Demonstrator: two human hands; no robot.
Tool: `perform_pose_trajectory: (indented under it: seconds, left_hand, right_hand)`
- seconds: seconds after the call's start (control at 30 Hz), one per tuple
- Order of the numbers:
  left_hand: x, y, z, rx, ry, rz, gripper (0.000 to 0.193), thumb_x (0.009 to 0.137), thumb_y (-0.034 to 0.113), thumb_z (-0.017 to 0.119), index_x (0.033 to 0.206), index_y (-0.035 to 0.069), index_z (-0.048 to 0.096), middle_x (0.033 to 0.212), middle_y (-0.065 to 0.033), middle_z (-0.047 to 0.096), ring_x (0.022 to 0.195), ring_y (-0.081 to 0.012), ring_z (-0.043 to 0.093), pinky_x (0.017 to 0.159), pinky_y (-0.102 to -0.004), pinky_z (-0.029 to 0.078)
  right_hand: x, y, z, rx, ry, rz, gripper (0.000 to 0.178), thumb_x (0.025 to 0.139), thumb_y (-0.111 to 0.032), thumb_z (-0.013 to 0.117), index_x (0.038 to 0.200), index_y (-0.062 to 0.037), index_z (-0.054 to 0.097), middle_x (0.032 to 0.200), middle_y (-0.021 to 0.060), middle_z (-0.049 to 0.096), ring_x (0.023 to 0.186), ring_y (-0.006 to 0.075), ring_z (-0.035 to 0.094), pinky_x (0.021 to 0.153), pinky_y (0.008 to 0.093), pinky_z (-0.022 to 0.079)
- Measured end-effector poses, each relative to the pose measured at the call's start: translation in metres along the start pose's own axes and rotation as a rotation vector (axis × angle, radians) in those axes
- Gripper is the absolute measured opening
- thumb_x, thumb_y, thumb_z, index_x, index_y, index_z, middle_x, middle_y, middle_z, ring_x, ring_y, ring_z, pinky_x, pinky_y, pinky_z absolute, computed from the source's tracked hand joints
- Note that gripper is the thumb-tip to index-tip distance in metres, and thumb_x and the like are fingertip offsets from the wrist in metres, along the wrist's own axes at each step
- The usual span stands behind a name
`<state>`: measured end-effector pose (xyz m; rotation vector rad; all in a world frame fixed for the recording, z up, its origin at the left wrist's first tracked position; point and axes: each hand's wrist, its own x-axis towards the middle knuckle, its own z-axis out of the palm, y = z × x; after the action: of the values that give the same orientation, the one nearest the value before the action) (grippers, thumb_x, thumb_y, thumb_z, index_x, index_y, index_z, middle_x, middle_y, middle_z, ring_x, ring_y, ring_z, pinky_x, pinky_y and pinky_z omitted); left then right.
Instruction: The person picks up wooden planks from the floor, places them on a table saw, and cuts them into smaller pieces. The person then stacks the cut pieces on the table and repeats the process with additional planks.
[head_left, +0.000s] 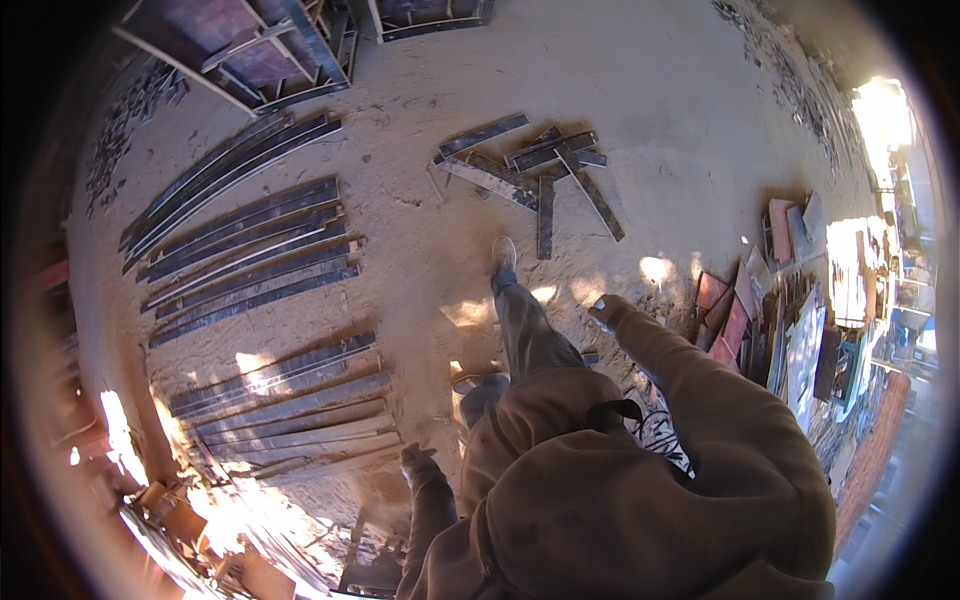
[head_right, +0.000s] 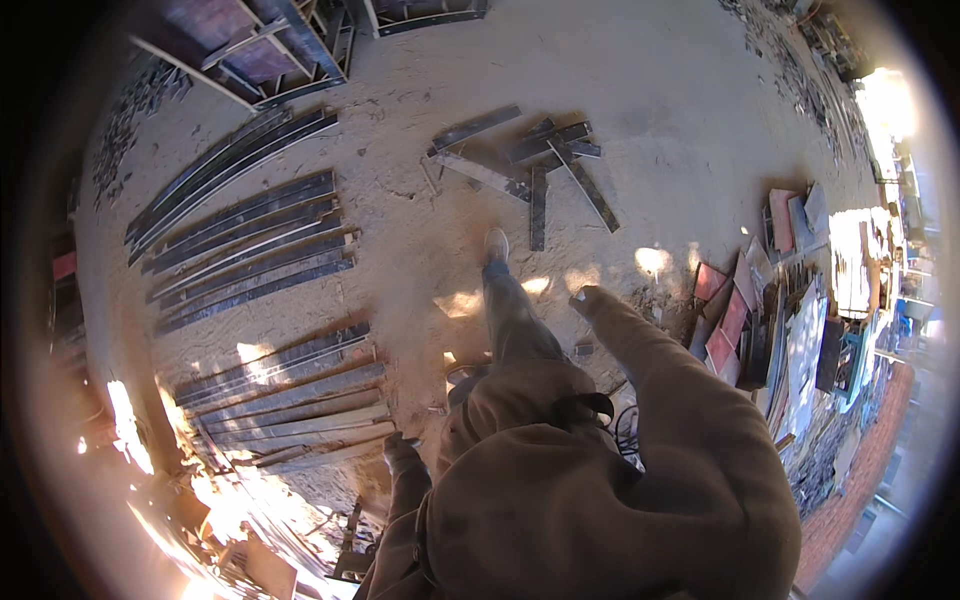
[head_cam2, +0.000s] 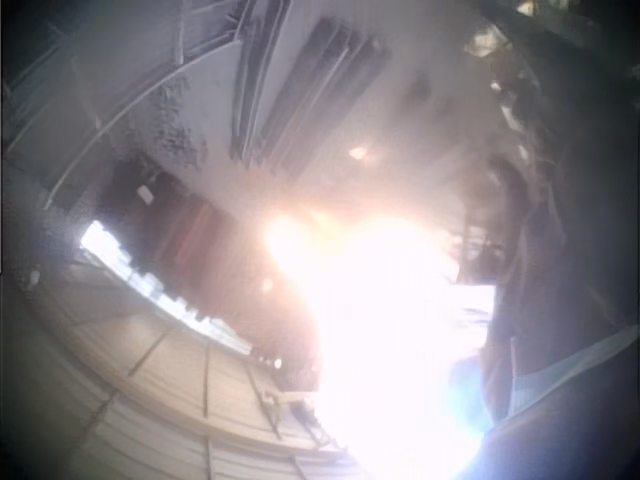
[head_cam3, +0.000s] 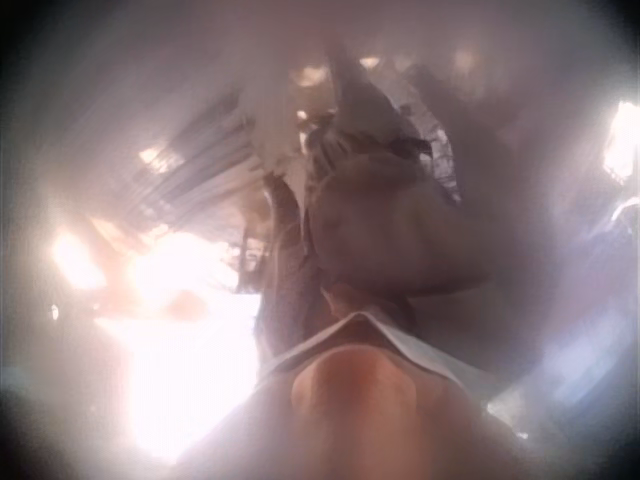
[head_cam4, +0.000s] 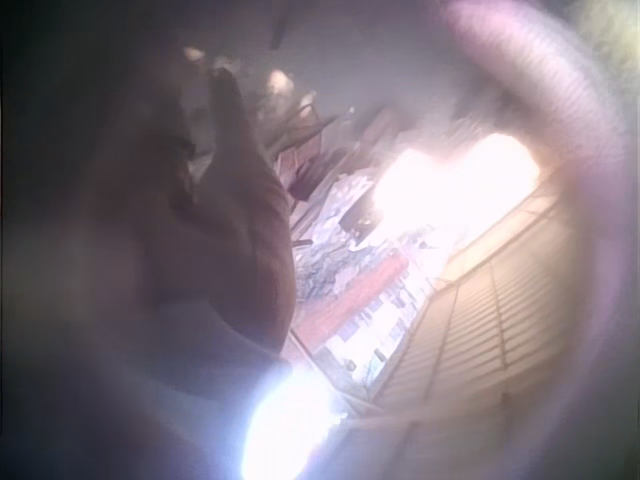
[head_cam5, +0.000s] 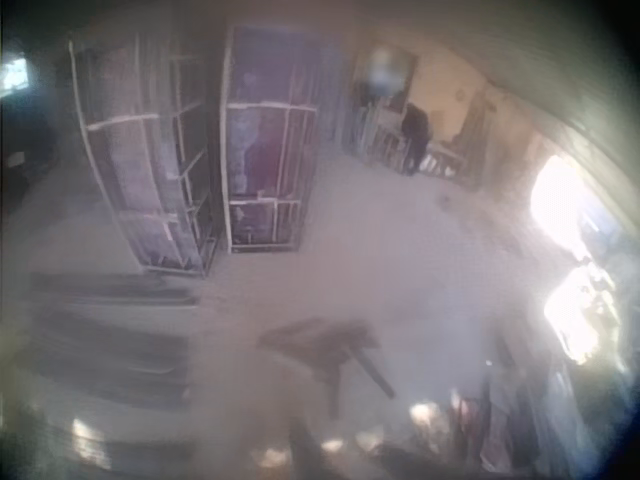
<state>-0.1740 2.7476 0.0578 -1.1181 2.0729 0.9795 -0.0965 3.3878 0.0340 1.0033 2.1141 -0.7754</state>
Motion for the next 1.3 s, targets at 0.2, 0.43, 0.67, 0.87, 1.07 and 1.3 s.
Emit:
perform_pose_trajectory:
  seconds: [0.2,0.43,0.67,0.87,1.07,1.3]
  left_hand:
    - [0.007,0.201,0.152,-0.125,-0.123,0.342,0.025,0.104,0.010,0.058,0.128,0.009,0.065,0.111,-0.0135,0.073,0.097,-0.0239,0.067,0.087,-0.0412,0.056]
    - [-0.008,0.349,0.385,0.238,-0.581,0.763,0.030,0.107,0.000,0.052,0.133,0.006,0.066,0.117,-0.0136,0.077,0.098,-0.0224,0.074,0.091,-0.0353,0.060]
    - [0.051,0.376,0.578,0.486,-0.908,0.945,0.020,0.102,0.003,0.065,0.121,0.004,0.071,0.107,-0.0135,0.078,0.097,-0.0255,0.077,0.088,-0.0363,0.060]
    - [0.072,0.419,0.644,0.571,-1.051,0.842,0.028,0.094,0.008,0.073,0.122,0.006,0.071,0.110,-0.0169,0.075,0.095,-0.0372,0.075,0.084,-0.0439,0.062]
    - [0.083,0.456,0.653,0.667,-0.968,0.846,0.034,0.093,0.013,0.077,0.125,0.006,0.069,0.109,-0.0152,0.075,0.096,-0.0319,0.076,0.087,-0.0410,0.062]
    - [0.077,0.457,0.662,0.595,-0.953,0.766,0.034,0.095,0.017,0.076,0.126,0.006,0.068,0.112,-0.0152,0.073,0.099,-0.0364,0.072,0.086,-0.0450,0.060]
  right_hand:
    - [0.083,0.022,-0.012,-0.038,0.034,0.097,0.065,0.092,-0.058,0.071,0.128,-0.0039,0.071,0.126,0.0244,0.073,0.120,0.0418,0.069,0.106,0.0500,0.053]
    - [0.253,0.017,0.012,0.311,0.008,0.392,0.069,0.093,-0.054,0.073,0.139,-0.0032,0.063,0.134,0.0277,0.070,0.126,0.0463,0.066,0.108,0.0482,0.053]
    - [0.453,0.031,0.057,0.335,0.051,0.568,0.100,0.082,-0.058,0.086,0.151,0.0048,0.050,0.136,0.0326,0.067,0.130,0.0448,0.065,0.109,0.0474,0.053]
    - [0.599,0.051,0.136,0.174,0.176,0.645,0.118,0.074,-0.062,0.090,0.157,0.0081,0.041,0.141,0.0336,0.064,0.133,0.0450,0.063,0.111,0.0478,0.052]
    - [0.609,0.060,0.154,0.298,0.253,0.592,0.090,0.078,-0.054,0.088,0.139,0.0024,0.053,0.124,0.0307,0.070,0.112,0.0467,0.070,0.093,0.0544,0.056]
    - [0.536,0.047,0.113,0.357,0.432,0.122,0.082,0.077,-0.032,0.092,0.140,-0.0018,0.050,0.117,0.0280,0.069,0.106,0.0474,0.070,0.088,0.0551,0.057]
